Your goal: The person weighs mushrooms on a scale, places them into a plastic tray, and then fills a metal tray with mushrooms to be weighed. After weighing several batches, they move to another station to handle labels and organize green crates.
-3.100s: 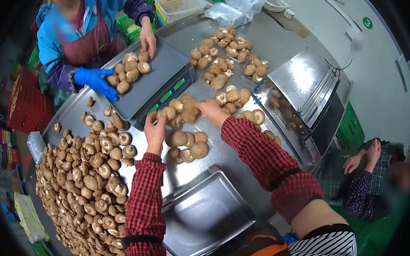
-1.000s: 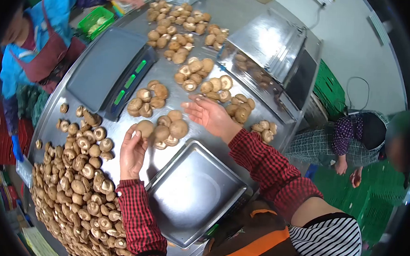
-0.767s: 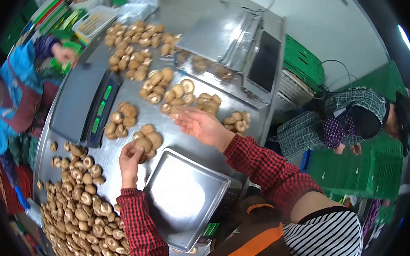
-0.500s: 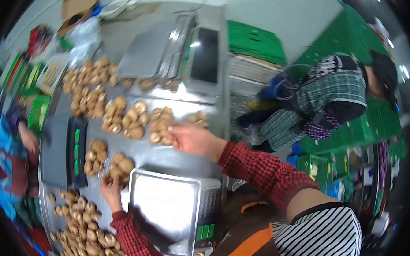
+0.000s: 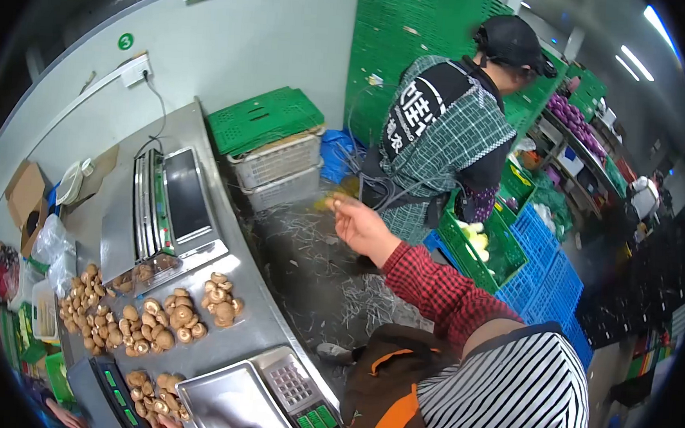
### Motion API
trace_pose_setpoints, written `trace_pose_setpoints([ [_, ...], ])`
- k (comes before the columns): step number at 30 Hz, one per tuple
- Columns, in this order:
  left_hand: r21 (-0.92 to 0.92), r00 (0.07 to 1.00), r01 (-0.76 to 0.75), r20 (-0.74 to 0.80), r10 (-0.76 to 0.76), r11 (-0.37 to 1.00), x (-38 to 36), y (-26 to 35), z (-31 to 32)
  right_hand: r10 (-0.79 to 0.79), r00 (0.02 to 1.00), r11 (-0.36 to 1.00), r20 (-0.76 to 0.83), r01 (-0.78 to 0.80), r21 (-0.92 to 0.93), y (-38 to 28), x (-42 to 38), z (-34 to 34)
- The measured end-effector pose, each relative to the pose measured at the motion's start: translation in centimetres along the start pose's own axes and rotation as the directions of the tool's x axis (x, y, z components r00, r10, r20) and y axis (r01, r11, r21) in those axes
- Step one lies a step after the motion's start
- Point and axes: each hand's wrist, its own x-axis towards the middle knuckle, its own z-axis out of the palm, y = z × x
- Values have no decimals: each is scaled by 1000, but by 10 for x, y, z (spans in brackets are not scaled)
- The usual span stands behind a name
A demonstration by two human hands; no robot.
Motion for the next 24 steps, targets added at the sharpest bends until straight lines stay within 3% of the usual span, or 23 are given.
trace_pose_setpoints([
  [4, -61, 985, 98, 148, -88, 993, -36, 14, 6, -120, 993, 992, -18, 119, -27, -13, 7, -27],
  [6, -27, 973, 91, 215, -83, 996, -50, 0, 4, -117, 992, 992, -43, 116, -40, -12, -6, -34],
  [8, 37, 949, 137, 280, -142, 990, -68, 3, 13, 8, 999, 998, 53, -4, -67, -3, -14, -38],
  [10, 368, 917, -131, 397, -28, 921, -92, 60, 4, 28, 999, 999, 17, -28, 33, -2, -15, -67],
  [12, 282, 866, 26, 474, -163, 959, -103, 37, 12, 77, 993, 994, -91, -69, 88, -6, -26, -85],
  [14, 144, 840, 67, 526, -134, 987, -124, 41, 21, 112, 983, 994, -145, -109, 34, -13, -44, -101],
  [16, 139, 774, -13, 628, -78, 990, -137, 56, 31, 120, 974, 992, -190, -113, 46, -13, -56, -109],
  [18, -201, 761, 331, 635, -135, 922, -158, 18, 61, 131, 963, 991, -237, -123, 49, -9, -62, -116],
  [21, -214, 708, 324, 701, -86, 922, -198, 34, 65, 183, 951, 983, -249, -179, 40, -5, -57, -143],
  [22, -198, 653, 316, 755, -61, 928, -207, 32, 63, 189, 951, 982, -244, -185, 37, -4, -50, -148],
  [24, -171, 600, 326, 798, -63, 930, -231, 35, 64, 270, 907, 962, -323, -237, 139, -3, -32, -154],
])
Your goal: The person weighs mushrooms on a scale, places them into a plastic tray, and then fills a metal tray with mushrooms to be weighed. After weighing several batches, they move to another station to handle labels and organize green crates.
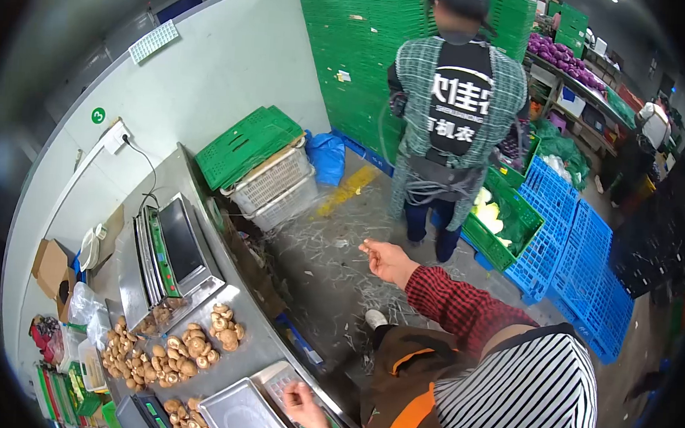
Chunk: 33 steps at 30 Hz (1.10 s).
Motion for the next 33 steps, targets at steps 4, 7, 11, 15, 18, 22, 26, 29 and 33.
trace_pose_setpoints([
  [4, -74, 980, 174, 110, -165, 982, -14, -4, 46, -23, 1000, 996, -5, 23, 83, -18, 44, 24],
  [7, -61, 932, 315, 209, -296, 947, 9, -19, 89, -112, 992, 988, 53, 105, 116, -49, 68, 54],
  [11, 96, 896, 59, 433, -95, 994, 79, 15, 166, -238, 963, 971, 127, 232, 60, -86, 112, 72],
  [15, 91, 847, -137, 527, 69, 986, 163, 66, 259, -68, 990, 997, 123, 63, 44, -115, 143, 80],
  [18, 4, 810, 86, 582, -72, 996, 226, 75, 321, -49, 980, 994, 191, 29, 107, -121, 162, 84],
  [22, -25, 775, -263, 589, 227, 965, 263, 121, 396, -106, 972, 979, 211, 66, 191, -120, 170, 90],
  [26, -111, 818, -123, 551, 164, 986, 285, 118, 436, -195, 964, 963, 181, 154, 219, -133, 171, 95],
  [29, -127, 781, 135, 624, -27, 983, 296, 120, 455, -235, 962, 951, 136, 199, 235, -142, 181, 97],
  [33, -78, 696, 225, 710, -104, 971, 301, 116, 466, -225, 970, 947, 94, 195, 255, -141, 187, 93],
])
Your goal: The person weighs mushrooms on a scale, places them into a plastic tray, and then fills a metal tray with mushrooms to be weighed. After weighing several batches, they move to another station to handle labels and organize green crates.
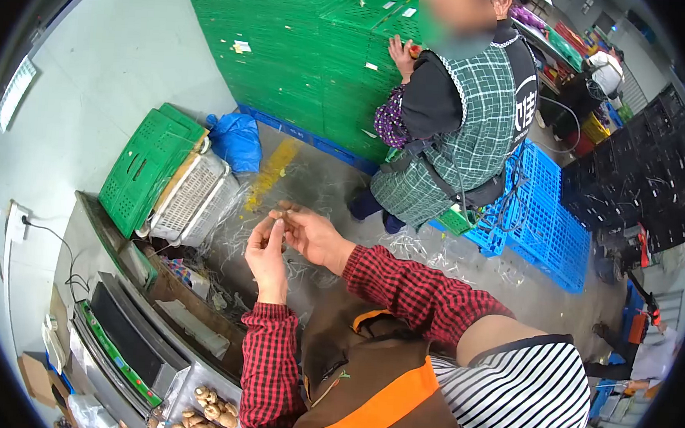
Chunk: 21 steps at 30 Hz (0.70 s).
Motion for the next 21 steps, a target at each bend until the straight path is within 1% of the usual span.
trace_pose_setpoints([
  [1, 1, 1000, 4, 8, -4, 1000, 2, 0, 1, 2, 1000, 1000, 13, -2, 12, 0, 3, -1],
  [3, -53, 998, 60, -13, -60, 997, 7, -1, 3, 0, 1000, 1000, 0, 0, 10, -3, 6, -1],
  [7, -54, 999, 52, -11, -53, 997, 14, -4, 3, 20, 998, 1000, -56, -20, -5, -3, 6, 5],
  [10, -71, 997, 67, -44, -71, 995, 17, 0, 4, 10, 998, 1000, -54, -10, 12, -3, 11, 6],
  [11, -110, 995, 76, -48, -82, 991, 17, 1, 5, 28, 998, 1000, -52, -27, 5, -1, 11, 5],
  [12, -152, 994, 75, -64, -86, 985, 13, 2, 2, 5, 999, 1000, -33, -6, -5, 4, 9, 4],
  [13, -180, 999, 40, -19, -44, 983, 16, -10, -5, -1, 1000, 1000, 1, 1, -24, 12, 12, 4],
  [14, -172, 999, -23, -44, 16, 985, 17, -22, -12, 46, 999, 997, 15, -44, -70, 19, 11, 4],
  [15, -20, 993, -78, -85, 76, 997, 21, -40, -22, 62, 998, 993, 24, -59, -100, 25, 7, 4],
  [16, 207, 994, -9, -104, 32, 978, 12, -32, -32, 109, 992, 981, 65, -97, -170, 35, 9, 1],
  [17, 221, 988, -49, -130, 79, 974, 13, -59, -45, 205, 977, 973, 63, -196, -119, 46, 17, -16],
  [18, 21, 999, -25, 39, 24, 999, 7, -74, -63, 299, 949, 952, 102, -289, -99, 55, 21, -21],
  [19, -83, 987, 130, -88, -137, 988, -1, -78, -67, 359, 933, 920, 0, -353, -168, 64, 22, -19],
  [20, -188, 935, 310, -118, -335, 932, -13, -83, -64, 380, 923, 892, -51, -381, -242, 62, 16, -31],
  [21, -273, 924, 350, -55, -378, 896, -21, -81, -73, 348, 928, 876, -136, -373, -305, 69, 10, -18],
])
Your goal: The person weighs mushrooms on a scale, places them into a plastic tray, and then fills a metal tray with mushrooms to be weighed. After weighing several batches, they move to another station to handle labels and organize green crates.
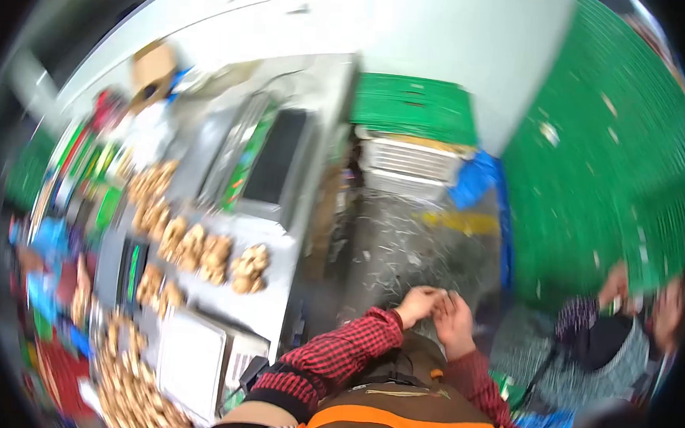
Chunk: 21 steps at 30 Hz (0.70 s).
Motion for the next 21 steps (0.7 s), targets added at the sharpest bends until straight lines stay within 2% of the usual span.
trace_pose_setpoints([
  [1, 1, 998, -32, -61, 32, 999, 1, -7, -6, 50, 995, 999, -85, -50, 1, 0, -3, 13],
  [2, 119, 986, -85, -133, 100, 989, -2, -19, -15, 102, 991, 993, -82, -107, -53, 9, 3, 9],
  [4, 494, 989, -55, -95, 117, 867, -8, -24, -44, 311, 950, 913, 10, -296, -283, 18, 21, 2],
  [5, 465, 988, -147, 34, 149, 873, -18, -24, -60, 403, 915, 851, -6, -378, -364, 20, 26, 1],
  [6, 459, 950, -308, 191, 246, 834, -49, -44, -75, 436, 899, 806, 26, -378, -456, 41, 9, -10],
  [8, 496, 953, -277, 35, 299, 823, -88, -61, -99, 554, 832, 674, -17, -460, -578, 53, 12, -10],
  [9, 458, 952, -185, -136, 274, 870, -106, -69, -107, 561, 827, 651, -31, -465, -600, 57, 16, -10],
  [10, 401, 929, -87, -297, 219, 912, -121, -78, -112, 557, 829, 618, -52, -455, -641, 62, 24, -12],
  [12, 343, 818, -50, -525, 236, 938, -138, -85, -126, 556, 826, 565, -90, -455, -688, 65, 27, 0],
  [13, 322, 815, -44, -536, 221, 946, -144, -88, -126, 555, 831, 540, -35, -392, -745, 69, 24, 20],
  [14, 33, 744, -132, -657, 121, 991, -150, -89, -131, 560, 828, 517, 32, -319, -794, 79, 26, 42],
  [15, -244, 674, -247, -739, -15, 938, -156, -90, -137, 577, 813, 488, 71, -275, -828, 89, 31, 60],
  [16, -292, 630, -336, -776, -17, 895, -161, -92, -144, 596, 797, 457, 103, -230, -859, 98, 36, 77],
  [18, -271, 475, -468, -880, -18, 841, -163, -100, -164, 583, 779, 387, 231, -16, -922, 118, 43, 116],
  [20, -285, 377, -552, -923, -70, 784, -171, -93, -184, 557, 720, 397, 415, 207, -894, 142, 55, 159],
  [21, -262, 312, -541, -945, -98, 799, -175, -84, -195, 511, 714, 388, 478, 304, -870, 157, 62, 180],
])
